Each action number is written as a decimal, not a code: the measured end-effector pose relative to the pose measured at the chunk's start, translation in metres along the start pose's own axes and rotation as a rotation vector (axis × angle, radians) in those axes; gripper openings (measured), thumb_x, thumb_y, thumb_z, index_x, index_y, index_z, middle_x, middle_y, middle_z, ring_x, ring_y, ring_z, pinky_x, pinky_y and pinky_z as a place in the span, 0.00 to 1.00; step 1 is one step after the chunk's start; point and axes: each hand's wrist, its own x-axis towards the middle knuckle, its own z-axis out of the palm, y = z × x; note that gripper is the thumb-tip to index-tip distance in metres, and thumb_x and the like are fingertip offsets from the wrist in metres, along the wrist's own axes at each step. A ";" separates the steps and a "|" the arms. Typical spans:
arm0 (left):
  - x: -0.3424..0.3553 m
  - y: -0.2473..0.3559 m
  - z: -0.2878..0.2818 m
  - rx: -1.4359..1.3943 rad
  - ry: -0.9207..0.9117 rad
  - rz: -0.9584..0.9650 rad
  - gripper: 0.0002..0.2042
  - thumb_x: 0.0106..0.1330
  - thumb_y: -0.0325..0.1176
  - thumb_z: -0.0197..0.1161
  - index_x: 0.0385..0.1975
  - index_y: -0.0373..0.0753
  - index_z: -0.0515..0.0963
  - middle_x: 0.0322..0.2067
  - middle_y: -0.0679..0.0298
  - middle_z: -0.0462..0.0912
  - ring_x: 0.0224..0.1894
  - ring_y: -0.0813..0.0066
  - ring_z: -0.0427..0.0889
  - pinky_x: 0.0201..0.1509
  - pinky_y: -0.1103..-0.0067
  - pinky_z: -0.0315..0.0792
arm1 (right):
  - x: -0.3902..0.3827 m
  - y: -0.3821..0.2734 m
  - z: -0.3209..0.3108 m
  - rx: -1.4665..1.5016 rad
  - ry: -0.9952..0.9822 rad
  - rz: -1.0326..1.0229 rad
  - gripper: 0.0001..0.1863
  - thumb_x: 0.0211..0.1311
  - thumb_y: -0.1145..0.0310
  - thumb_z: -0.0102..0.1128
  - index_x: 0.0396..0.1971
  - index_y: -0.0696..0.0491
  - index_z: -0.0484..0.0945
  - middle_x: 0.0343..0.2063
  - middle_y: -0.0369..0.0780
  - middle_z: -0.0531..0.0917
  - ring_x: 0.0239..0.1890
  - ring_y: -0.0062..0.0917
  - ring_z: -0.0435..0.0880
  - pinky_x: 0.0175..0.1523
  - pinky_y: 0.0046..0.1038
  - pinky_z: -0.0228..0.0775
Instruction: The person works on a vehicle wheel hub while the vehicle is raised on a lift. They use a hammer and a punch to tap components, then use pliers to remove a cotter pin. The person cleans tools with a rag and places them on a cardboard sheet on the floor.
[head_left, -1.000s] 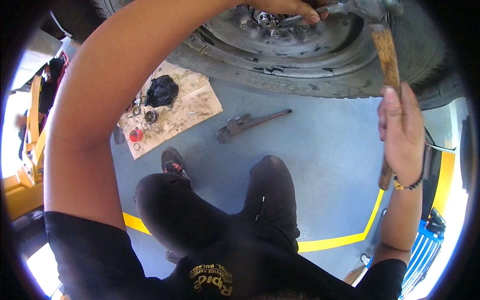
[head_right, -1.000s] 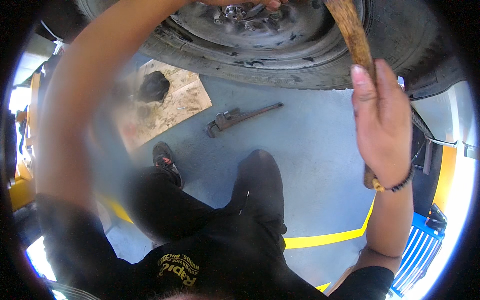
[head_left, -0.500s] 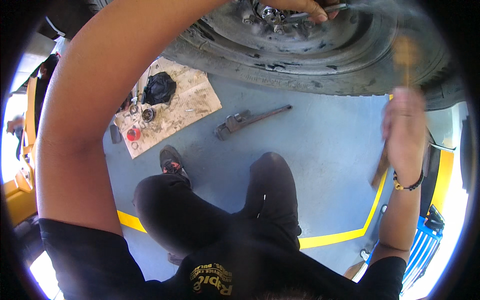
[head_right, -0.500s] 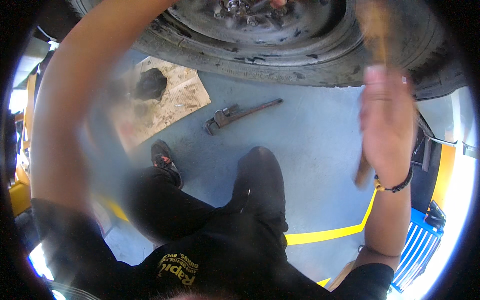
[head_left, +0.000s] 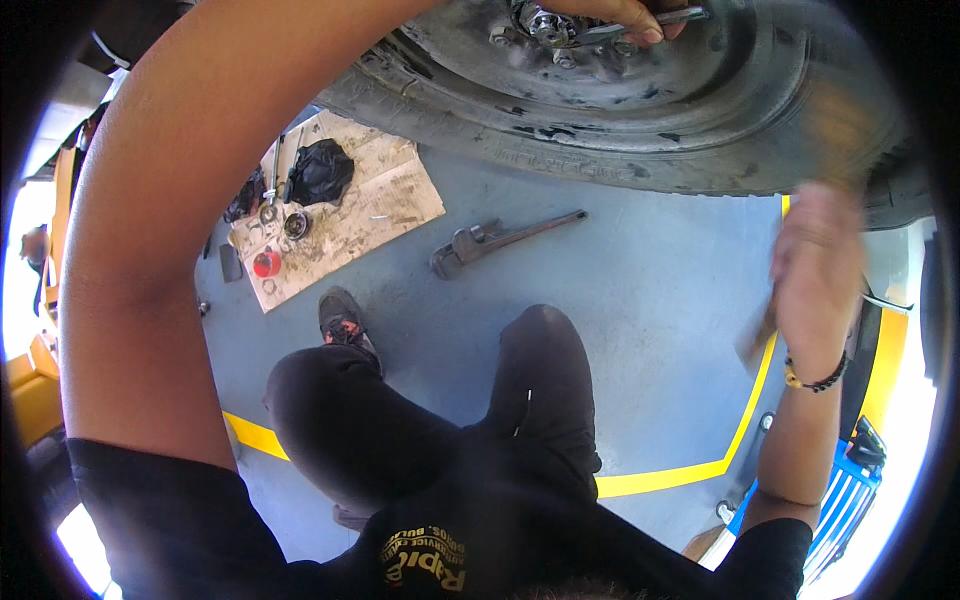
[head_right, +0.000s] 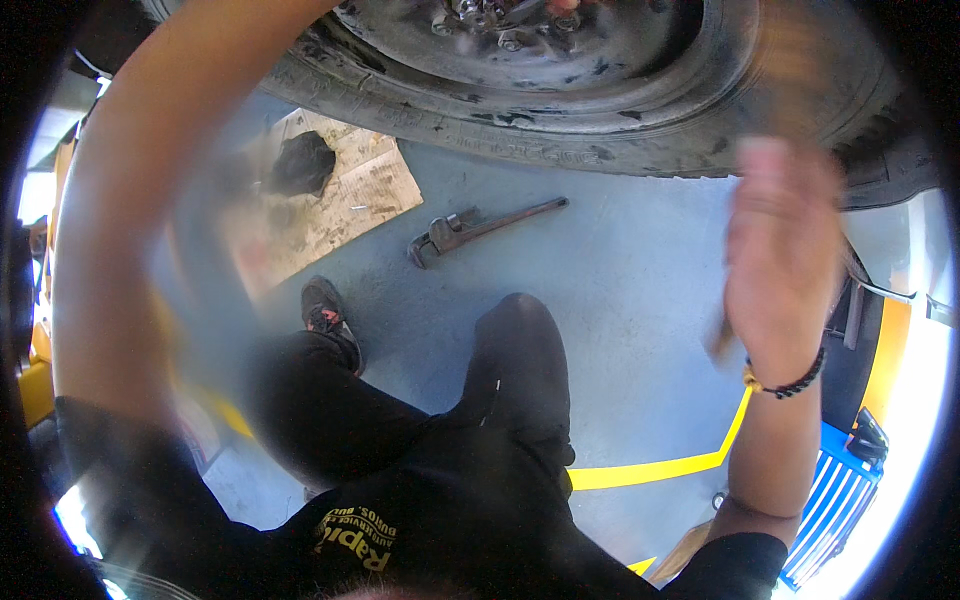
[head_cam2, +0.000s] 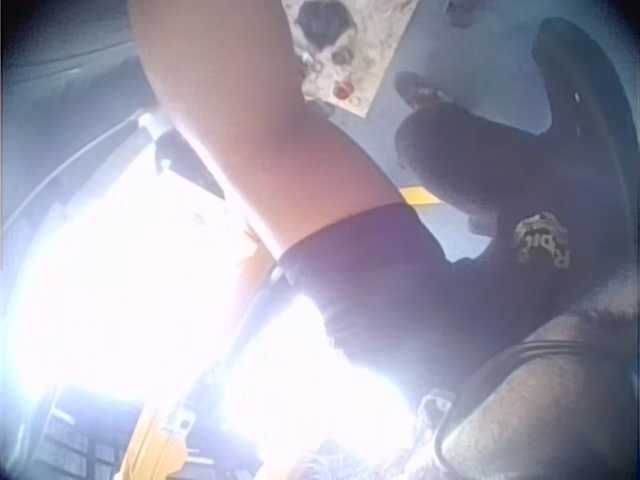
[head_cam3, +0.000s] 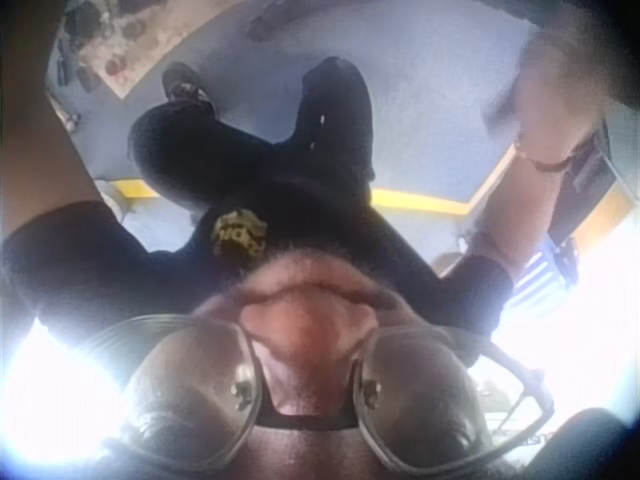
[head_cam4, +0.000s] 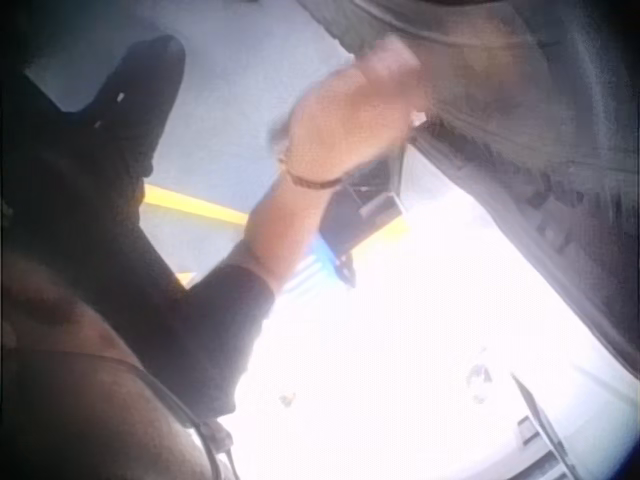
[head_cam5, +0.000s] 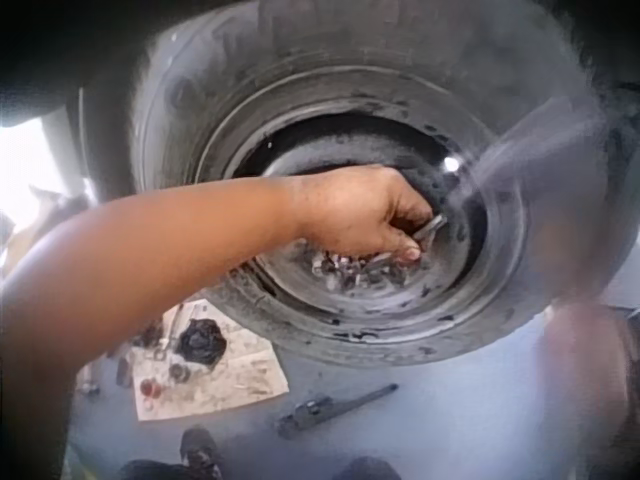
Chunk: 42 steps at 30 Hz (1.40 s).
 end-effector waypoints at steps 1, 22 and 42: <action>-0.002 -0.003 0.000 0.005 0.009 0.005 0.09 0.63 0.31 0.69 0.39 0.35 0.83 0.32 0.57 0.87 0.34 0.70 0.83 0.43 0.71 0.74 | 0.001 -0.014 0.001 0.064 -0.134 0.107 0.22 0.80 0.49 0.42 0.41 0.52 0.76 0.19 0.31 0.72 0.19 0.14 0.72 0.24 0.17 0.63; -0.002 -0.007 0.000 -0.031 0.008 0.042 0.08 0.62 0.32 0.69 0.38 0.36 0.83 0.33 0.56 0.87 0.36 0.66 0.85 0.44 0.70 0.74 | 0.005 0.012 -0.026 0.349 0.110 -0.072 0.22 0.80 0.48 0.42 0.42 0.51 0.75 0.20 0.31 0.73 0.18 0.14 0.70 0.23 0.17 0.60; 0.002 -0.020 0.001 0.034 -0.031 0.073 0.08 0.61 0.32 0.70 0.37 0.36 0.83 0.32 0.56 0.87 0.35 0.66 0.85 0.44 0.70 0.74 | 0.000 -0.011 0.002 -0.078 -0.080 0.124 0.19 0.80 0.50 0.43 0.37 0.49 0.74 0.22 0.32 0.75 0.19 0.15 0.73 0.25 0.22 0.65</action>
